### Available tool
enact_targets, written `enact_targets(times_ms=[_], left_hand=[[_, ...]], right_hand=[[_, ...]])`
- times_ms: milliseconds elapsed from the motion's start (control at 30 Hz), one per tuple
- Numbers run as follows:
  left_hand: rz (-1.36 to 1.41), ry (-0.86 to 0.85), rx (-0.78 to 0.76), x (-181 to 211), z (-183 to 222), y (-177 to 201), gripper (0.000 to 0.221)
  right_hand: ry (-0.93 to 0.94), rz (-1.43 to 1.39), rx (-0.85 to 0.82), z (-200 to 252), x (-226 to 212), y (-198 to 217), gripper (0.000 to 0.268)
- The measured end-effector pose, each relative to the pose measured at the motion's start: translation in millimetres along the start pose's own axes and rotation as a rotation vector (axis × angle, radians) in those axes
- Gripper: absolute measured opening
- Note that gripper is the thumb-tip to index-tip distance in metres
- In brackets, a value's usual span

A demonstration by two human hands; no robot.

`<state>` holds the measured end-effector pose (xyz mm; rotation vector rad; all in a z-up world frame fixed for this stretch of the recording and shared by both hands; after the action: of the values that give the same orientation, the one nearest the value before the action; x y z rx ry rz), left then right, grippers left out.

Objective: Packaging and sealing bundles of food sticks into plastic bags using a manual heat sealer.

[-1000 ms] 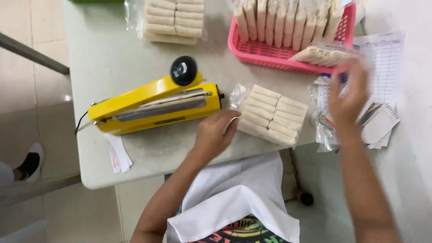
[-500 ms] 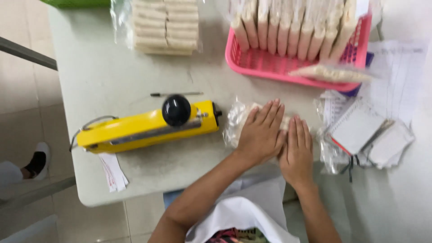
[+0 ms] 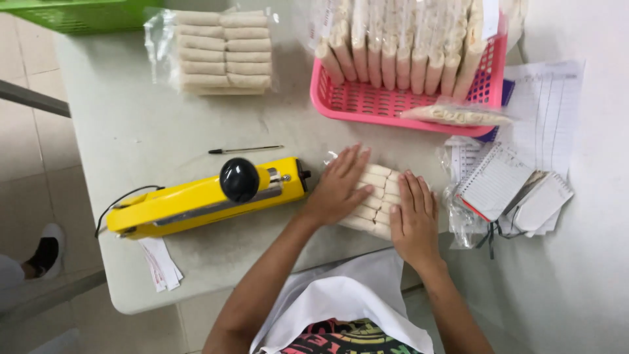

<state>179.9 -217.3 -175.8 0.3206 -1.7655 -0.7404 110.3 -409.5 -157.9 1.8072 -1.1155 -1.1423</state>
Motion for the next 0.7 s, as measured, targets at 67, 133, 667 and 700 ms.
enact_targets(times_ms=[67, 133, 667, 700], left_hand=[[0.201, 0.112, -0.091, -1.5, 22.5, 25.3, 0.08], [0.225, 0.23, -0.142, 9.0, 57.3, 51.1, 0.075], [0.708, 0.453, 0.599, -6.6, 89.1, 27.4, 0.059], [0.654, 0.322, 0.564, 3.5, 84.8, 36.5, 0.049]], right_hand=[[0.013, 0.017, -0.033, -5.5, 6.3, 2.2, 0.055], [-0.07, 0.048, -0.149, -14.1, 25.5, -4.2, 0.059], [-0.081, -0.716, -0.597, -159.9, -38.7, -28.1, 0.012], [-0.108, -0.814, -0.52, -154.9, -32.5, -20.1, 0.01]])
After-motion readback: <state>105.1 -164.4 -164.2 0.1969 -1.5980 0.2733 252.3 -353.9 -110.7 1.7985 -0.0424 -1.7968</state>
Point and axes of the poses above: each hand's wrist, its own z-axis away from the middle knuckle, its own y-axis out of the back of the hand, x = y × z, the point moved 4 cm from there along -z, towards the middle knuckle, and after that the axes turned 8 degrees about x, right-handed, at the moved point
